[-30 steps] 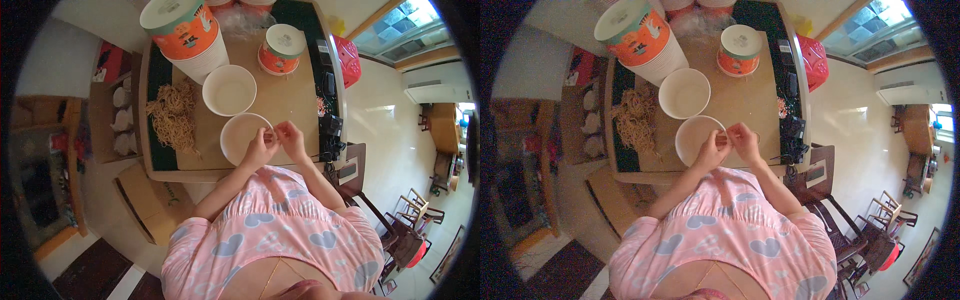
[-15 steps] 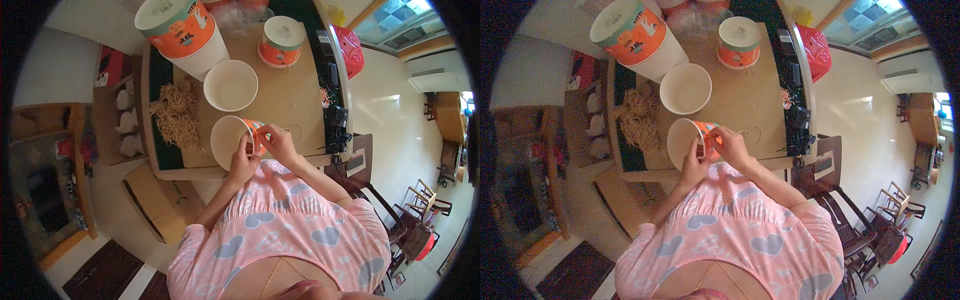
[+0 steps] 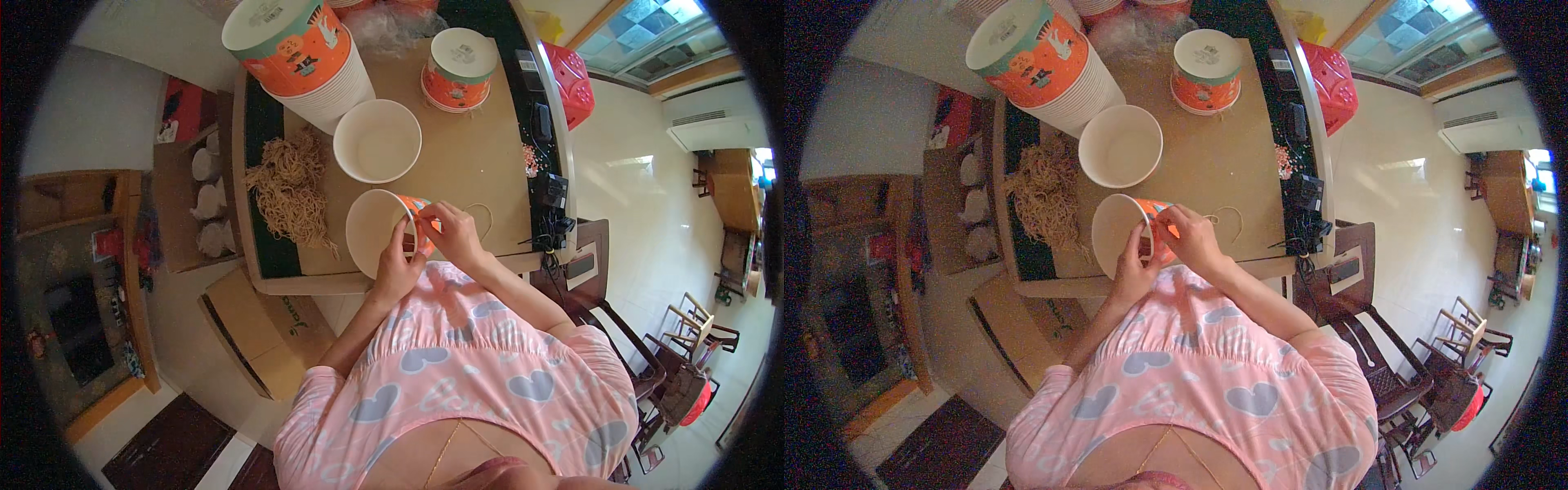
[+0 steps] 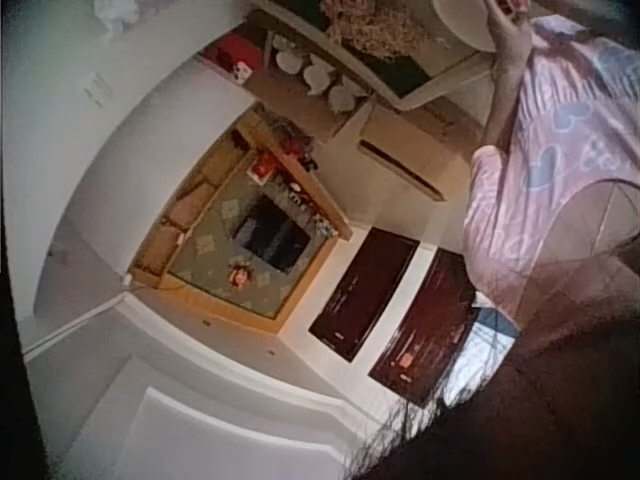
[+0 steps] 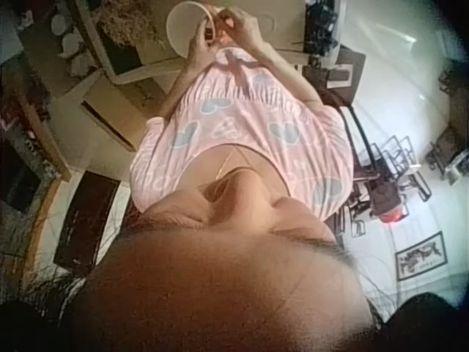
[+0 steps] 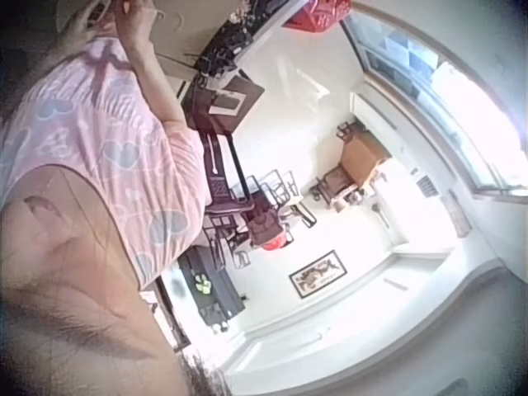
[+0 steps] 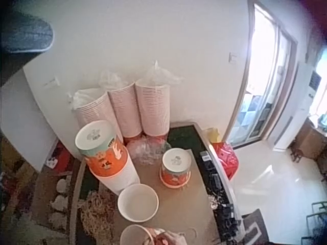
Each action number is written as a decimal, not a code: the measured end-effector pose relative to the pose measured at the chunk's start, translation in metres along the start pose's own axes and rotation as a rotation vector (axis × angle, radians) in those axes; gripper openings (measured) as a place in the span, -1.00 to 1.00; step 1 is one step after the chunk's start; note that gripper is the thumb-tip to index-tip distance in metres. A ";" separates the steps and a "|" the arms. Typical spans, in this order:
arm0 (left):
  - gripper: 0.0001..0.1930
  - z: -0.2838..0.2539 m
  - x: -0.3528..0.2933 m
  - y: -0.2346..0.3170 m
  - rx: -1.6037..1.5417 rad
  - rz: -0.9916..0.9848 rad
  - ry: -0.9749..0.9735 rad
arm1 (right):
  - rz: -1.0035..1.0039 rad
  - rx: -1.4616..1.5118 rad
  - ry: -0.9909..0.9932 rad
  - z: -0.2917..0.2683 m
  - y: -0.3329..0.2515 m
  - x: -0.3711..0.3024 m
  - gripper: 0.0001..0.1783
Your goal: Filling decorative buckets with shredded paper material.
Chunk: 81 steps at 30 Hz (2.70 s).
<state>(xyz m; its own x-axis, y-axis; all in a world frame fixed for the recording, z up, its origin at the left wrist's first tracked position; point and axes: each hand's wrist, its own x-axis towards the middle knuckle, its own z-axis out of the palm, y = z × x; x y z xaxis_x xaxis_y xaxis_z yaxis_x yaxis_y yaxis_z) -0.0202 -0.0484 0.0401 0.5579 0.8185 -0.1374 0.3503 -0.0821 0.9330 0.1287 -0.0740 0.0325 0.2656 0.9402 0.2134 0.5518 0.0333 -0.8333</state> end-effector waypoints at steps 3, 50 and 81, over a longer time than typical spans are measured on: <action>-0.49 -0.001 0.003 0.004 -0.068 -0.084 0.002 | -0.015 -0.018 -0.011 -0.001 0.002 -0.001 -0.87; -0.91 0.017 0.080 -0.078 0.068 -0.006 0.390 | 0.337 0.089 -0.288 -0.020 0.008 0.005 -0.86; -0.76 0.019 0.066 -0.077 -1.086 -0.801 -0.451 | 0.048 -0.428 -0.172 -0.016 0.011 -0.007 -0.83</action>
<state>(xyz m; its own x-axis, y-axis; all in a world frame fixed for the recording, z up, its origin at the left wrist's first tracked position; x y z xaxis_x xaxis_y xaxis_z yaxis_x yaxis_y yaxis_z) 0.0040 0.0014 -0.0466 0.7480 0.1696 -0.6417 0.0539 0.9481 0.3135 0.1462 -0.0856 0.0298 0.1836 0.9811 0.0616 0.8282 -0.1206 -0.5473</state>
